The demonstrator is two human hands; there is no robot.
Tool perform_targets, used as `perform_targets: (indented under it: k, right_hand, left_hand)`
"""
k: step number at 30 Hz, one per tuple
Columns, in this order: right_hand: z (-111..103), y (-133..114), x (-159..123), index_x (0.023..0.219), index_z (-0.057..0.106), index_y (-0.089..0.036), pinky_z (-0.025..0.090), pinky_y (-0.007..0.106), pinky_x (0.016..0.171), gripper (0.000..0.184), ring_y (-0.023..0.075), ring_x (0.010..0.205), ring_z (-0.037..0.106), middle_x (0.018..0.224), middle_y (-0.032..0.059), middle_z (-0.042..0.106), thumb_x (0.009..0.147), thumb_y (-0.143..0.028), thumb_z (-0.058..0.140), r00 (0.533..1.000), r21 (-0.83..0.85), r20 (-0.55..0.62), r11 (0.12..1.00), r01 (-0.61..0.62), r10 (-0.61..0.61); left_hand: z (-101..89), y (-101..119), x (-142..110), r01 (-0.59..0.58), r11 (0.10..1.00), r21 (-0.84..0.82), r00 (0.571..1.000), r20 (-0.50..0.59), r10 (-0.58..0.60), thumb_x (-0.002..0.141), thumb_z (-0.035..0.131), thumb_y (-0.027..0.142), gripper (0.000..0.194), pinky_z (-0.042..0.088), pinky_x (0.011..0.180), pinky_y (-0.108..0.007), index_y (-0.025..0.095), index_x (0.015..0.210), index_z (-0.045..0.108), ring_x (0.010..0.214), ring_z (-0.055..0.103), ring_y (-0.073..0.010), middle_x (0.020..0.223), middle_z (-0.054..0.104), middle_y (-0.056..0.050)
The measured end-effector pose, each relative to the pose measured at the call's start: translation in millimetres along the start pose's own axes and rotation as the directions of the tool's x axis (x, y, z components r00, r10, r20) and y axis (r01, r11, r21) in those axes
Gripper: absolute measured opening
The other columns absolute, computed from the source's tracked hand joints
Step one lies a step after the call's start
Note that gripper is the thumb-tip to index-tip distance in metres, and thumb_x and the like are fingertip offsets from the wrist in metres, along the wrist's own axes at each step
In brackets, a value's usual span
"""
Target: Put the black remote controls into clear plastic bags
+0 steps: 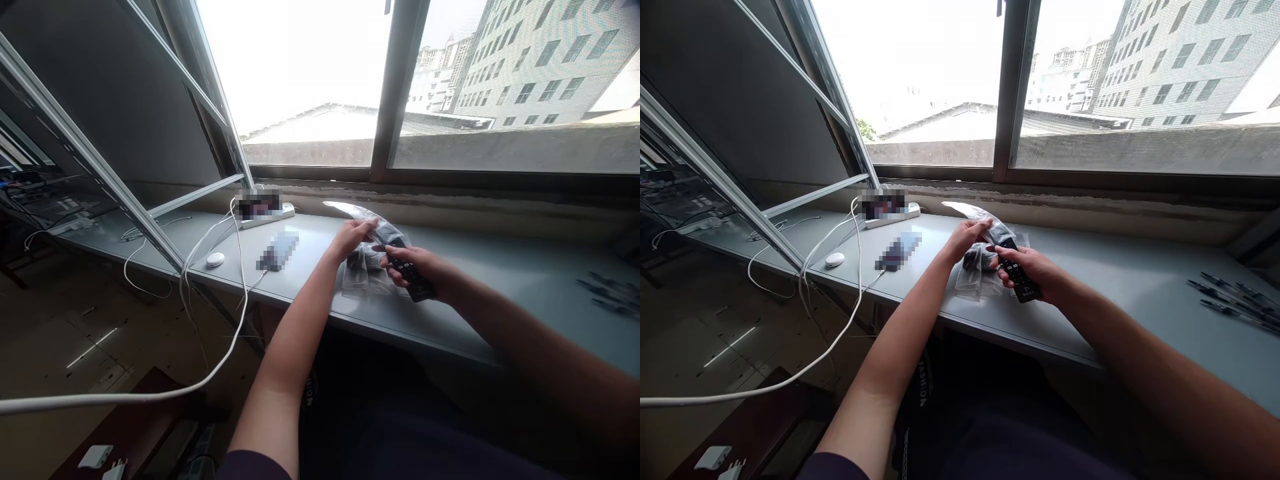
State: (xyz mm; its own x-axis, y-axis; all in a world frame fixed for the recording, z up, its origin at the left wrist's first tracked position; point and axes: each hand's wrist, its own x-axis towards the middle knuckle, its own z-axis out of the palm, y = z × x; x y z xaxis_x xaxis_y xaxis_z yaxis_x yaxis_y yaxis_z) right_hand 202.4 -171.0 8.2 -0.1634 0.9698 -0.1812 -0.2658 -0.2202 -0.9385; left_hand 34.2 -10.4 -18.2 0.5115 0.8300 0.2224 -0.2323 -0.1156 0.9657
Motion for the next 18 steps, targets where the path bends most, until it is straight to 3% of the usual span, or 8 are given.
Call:
perform_targets:
  k: [2, 5, 8, 10, 12, 15, 18]
  right_hand:
    - [1, -1, -1, 0.125, 0.079, -0.016, 0.059, 0.022, 0.048, 0.021, 0.0126, 0.06, 0.063, 0.097, 0.008, 0.078, 0.107, -0.028, 0.08, 1.0, 0.0, -0.001, 1.0, 0.001, -0.001]
    - [3, -4, -2, 0.121, 0.082, -0.015, 0.058, 0.021, 0.046, 0.018, 0.0121, 0.056, 0.061, 0.089, 0.0069, 0.076, 0.112, -0.027, 0.073, 1.0, -0.019, -0.022, 1.0, 0.01, -0.01]
    - [3, -7, -1, 0.118, 0.083, -0.017, 0.061, 0.02, 0.049, 0.019, 0.013, 0.063, 0.069, 0.111, 0.0126, 0.084, 0.115, -0.028, 0.068, 0.992, 0.013, -0.09, 0.996, 0.085, -0.084]
    - [3, -9, -1, 0.122, 0.083, -0.019, 0.064, 0.021, 0.054, 0.02, 0.0177, 0.083, 0.082, 0.14, 0.0158, 0.081, 0.116, -0.027, 0.065, 0.986, 0.052, -0.115, 0.99, 0.13, -0.123]
    - [3, -10, -1, 0.132, 0.082, -0.023, 0.067, 0.022, 0.057, 0.022, 0.0247, 0.105, 0.087, 0.159, 0.015, 0.073, 0.115, -0.027, 0.067, 0.984, 0.075, -0.108, 0.986, 0.152, -0.143]
    - [6, -11, -3, 0.138, 0.081, -0.029, 0.067, 0.024, 0.056, 0.028, 0.0302, 0.114, 0.088, 0.162, 0.012, 0.069, 0.111, -0.03, 0.074, 0.982, 0.073, -0.1, 0.983, 0.166, -0.158]
    - [10, -11, -4, 0.136, 0.082, -0.03, 0.067, 0.024, 0.055, 0.027, 0.0306, 0.11, 0.089, 0.155, 0.0108, 0.073, 0.109, -0.032, 0.079, 0.979, 0.043, -0.098, 0.982, 0.184, -0.179]
  left_hand:
    - [-4.6, 1, 4, -0.037, 0.998, -0.041, 0.983, -0.18, 0.029, 0.098, 0.085, 0.053, 0.042, 0.058, 0.077, -0.028, 0.015, 0.081, 0.08, 0.075, 0.069, -0.0143, 0.081, 0.076, -0.006]
    - [-13.9, 5, 7, -0.078, 0.994, -0.081, 0.899, -0.437, 0.035, 0.104, 0.079, 0.045, 0.032, 0.06, 0.079, -0.027, 0.017, 0.088, 0.082, 0.081, 0.071, -0.0147, 0.088, 0.078, -0.005]
    - [-17.9, 7, 8, -0.048, 0.995, -0.085, 0.843, -0.537, -0.005, 0.106, 0.075, 0.041, 0.03, 0.06, 0.082, -0.027, 0.018, 0.089, 0.082, 0.082, 0.071, -0.015, 0.089, 0.078, -0.005]
    - [-15.4, 8, 6, -0.025, 0.995, -0.093, 0.863, -0.504, -0.025, 0.106, 0.076, 0.041, 0.028, 0.06, 0.085, -0.028, 0.018, 0.091, 0.083, 0.084, 0.072, -0.0159, 0.091, 0.079, -0.005]
    - [-9.8, 7, 4, -0.029, 0.994, -0.104, 0.922, -0.386, -0.014, 0.103, 0.079, 0.042, 0.025, 0.06, 0.091, -0.031, 0.019, 0.096, 0.086, 0.091, 0.075, -0.018, 0.097, 0.082, -0.006]
    - [-1.2, 4, 0, -0.053, 0.993, -0.108, 0.994, -0.103, 0.042, 0.1, 0.083, 0.047, 0.028, 0.059, 0.1, -0.033, 0.021, 0.106, 0.09, 0.104, 0.079, -0.0219, 0.11, 0.087, -0.009]
    - [3.2, 1, -3, -0.024, 0.996, -0.091, 0.996, 0.087, 0.032, 0.096, 0.087, 0.056, 0.04, 0.057, 0.103, -0.034, 0.02, 0.112, 0.09, 0.105, 0.08, -0.0241, 0.115, 0.087, -0.012]
